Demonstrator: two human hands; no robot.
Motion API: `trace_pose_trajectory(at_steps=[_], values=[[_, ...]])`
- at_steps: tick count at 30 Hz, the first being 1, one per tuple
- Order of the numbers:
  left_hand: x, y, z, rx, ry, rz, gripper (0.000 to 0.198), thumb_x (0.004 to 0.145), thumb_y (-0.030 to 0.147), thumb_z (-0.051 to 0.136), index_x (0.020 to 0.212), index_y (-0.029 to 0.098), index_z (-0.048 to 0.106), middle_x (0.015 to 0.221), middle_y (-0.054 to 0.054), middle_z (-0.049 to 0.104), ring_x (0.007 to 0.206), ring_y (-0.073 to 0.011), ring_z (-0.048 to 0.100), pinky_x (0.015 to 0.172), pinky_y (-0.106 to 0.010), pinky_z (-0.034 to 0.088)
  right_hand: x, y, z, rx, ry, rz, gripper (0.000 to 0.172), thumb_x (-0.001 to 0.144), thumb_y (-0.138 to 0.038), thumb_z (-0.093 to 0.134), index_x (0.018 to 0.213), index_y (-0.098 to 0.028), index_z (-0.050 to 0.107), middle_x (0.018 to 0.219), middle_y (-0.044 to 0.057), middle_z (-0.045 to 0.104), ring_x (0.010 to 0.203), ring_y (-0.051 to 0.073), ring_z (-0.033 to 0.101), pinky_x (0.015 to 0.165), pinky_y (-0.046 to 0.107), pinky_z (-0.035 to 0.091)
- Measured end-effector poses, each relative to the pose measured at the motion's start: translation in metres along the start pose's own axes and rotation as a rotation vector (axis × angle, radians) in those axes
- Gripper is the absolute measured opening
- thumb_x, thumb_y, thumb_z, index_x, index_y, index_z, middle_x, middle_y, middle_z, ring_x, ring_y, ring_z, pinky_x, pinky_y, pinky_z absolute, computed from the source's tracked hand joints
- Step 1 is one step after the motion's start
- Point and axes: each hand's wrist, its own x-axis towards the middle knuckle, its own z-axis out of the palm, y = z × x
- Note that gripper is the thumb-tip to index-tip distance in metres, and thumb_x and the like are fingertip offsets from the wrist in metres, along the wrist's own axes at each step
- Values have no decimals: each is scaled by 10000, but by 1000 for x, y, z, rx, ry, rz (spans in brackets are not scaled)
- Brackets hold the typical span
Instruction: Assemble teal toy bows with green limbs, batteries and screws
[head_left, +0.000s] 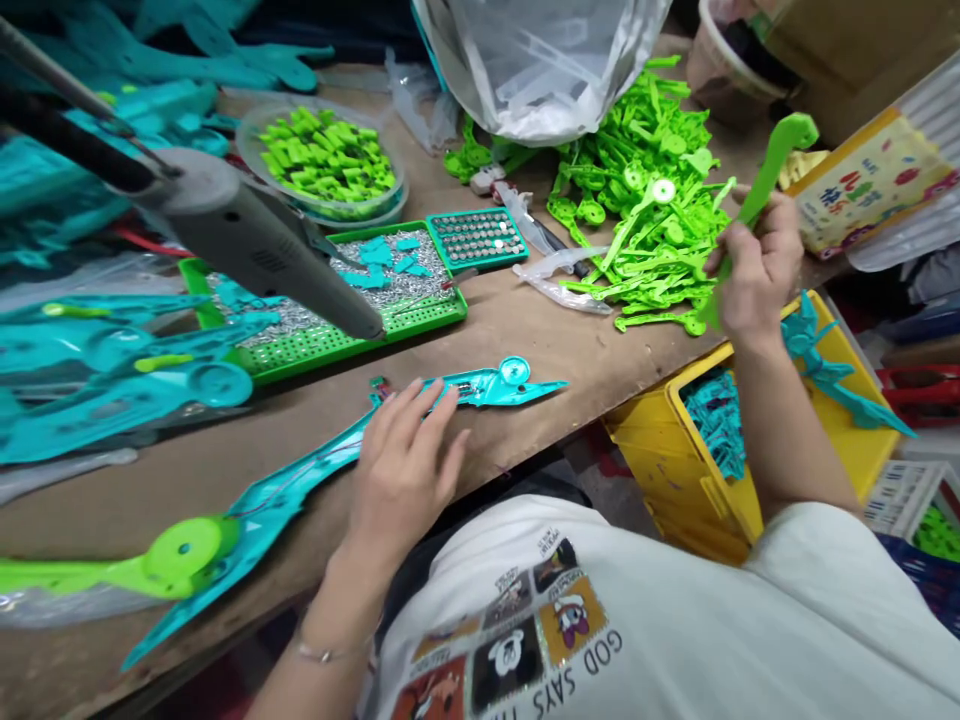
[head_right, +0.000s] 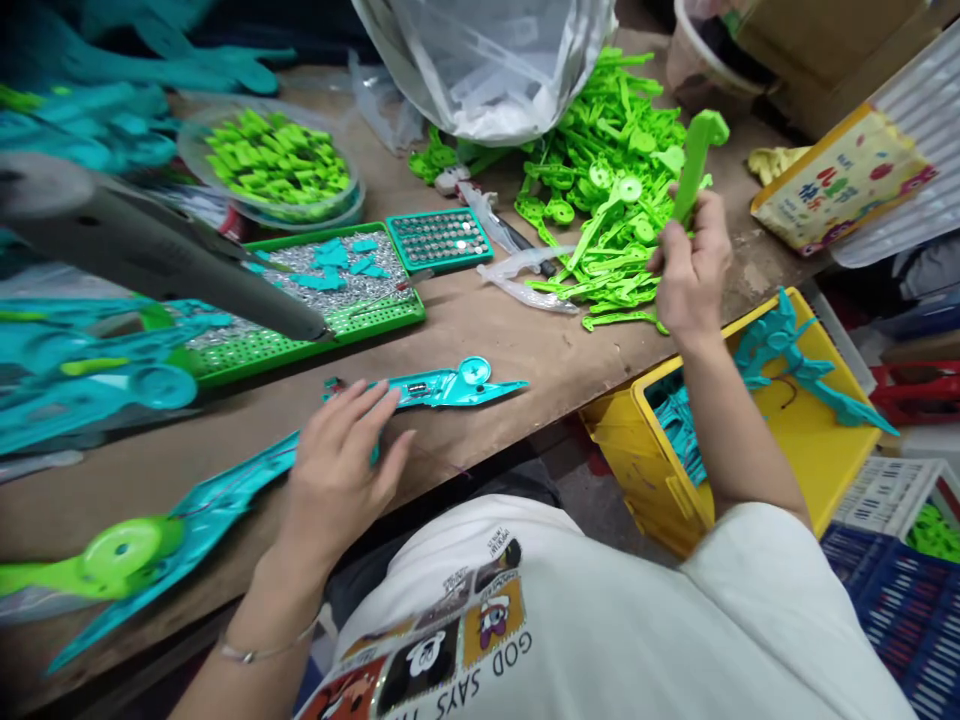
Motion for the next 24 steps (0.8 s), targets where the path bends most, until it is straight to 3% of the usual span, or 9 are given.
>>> trace_pose_trajectory(at_steps=[1, 3, 5, 7, 11, 17, 21, 24], values=[[10, 3, 8, 13, -46, 10, 704, 937, 254, 683, 1583, 202, 408, 1529, -169, 550, 1467, -350, 475, 1213, -575, 405, -8, -16, 14, 276, -51, 91, 344, 957, -165, 467, 1285, -184, 568, 921, 21, 630, 586, 92, 505, 564, 252, 433], [25, 5, 23, 54, -146, 11, 709, 960, 297, 651, 1591, 131, 373, 1577, -210, 485, 1503, -382, 414, 1235, -606, 338, -27, -38, 43, 633, -345, 313, 256, 930, -182, 566, 1176, -193, 634, 851, -10, 639, 644, 90, 567, 632, 243, 513], [34, 1, 35, 84, -225, 10, 668, 977, 300, 622, 1572, 103, 393, 1558, -218, 506, 1480, -397, 439, 1242, -634, 287, -45, -49, 64, 828, -591, 523, 255, 890, -186, 671, 1144, -193, 655, 853, -17, 666, 731, 104, 628, 758, 295, 599], [36, -4, 43, 86, -261, 10, 582, 996, 285, 588, 1535, 118, 448, 1497, -197, 578, 1417, -377, 519, 1239, -637, 274, -59, -50, 77, 945, -709, 685, 319, 841, -169, 749, 1146, -196, 661, 874, -21, 686, 794, 116, 663, 844, 359, 640], [29, -7, 44, 35, -280, -3, 466, 1020, 276, 539, 1472, 163, 521, 1438, -163, 638, 1350, -324, 589, 1221, -599, 322, -76, -48, 88, 1043, -695, 791, 418, 745, -180, 860, 1114, -217, 667, 880, -40, 702, 849, 129, 712, 857, 373, 664], [20, 0, 37, -12, -288, -12, 515, 1024, 277, 524, 1523, 169, 456, 1439, -162, 637, 1372, -309, 578, 1215, -565, 351, -100, -39, 118, 1018, -556, 844, 526, 594, -357, 974, 896, -208, 570, 754, -66, 683, 729, 158, 754, 663, 281, 648], [18, -1, 39, -13, -274, -15, 566, 1020, 301, 535, 1549, 140, 415, 1422, -177, 641, 1361, -303, 584, 1201, -536, 387, -115, -26, 137, 1004, -471, 907, 567, 567, -378, 982, 900, -212, 554, 732, -74, 676, 702, 154, 750, 668, 285, 654], [19, -3, 39, -22, -283, -7, 547, 1021, 299, 533, 1543, 164, 436, 1434, -161, 637, 1359, -296, 583, 1200, -533, 390, -122, -15, 139, 963, -441, 918, 574, 572, -398, 977, 920, -211, 561, 745, -66, 685, 682, 147, 738, 638, 281, 652]])
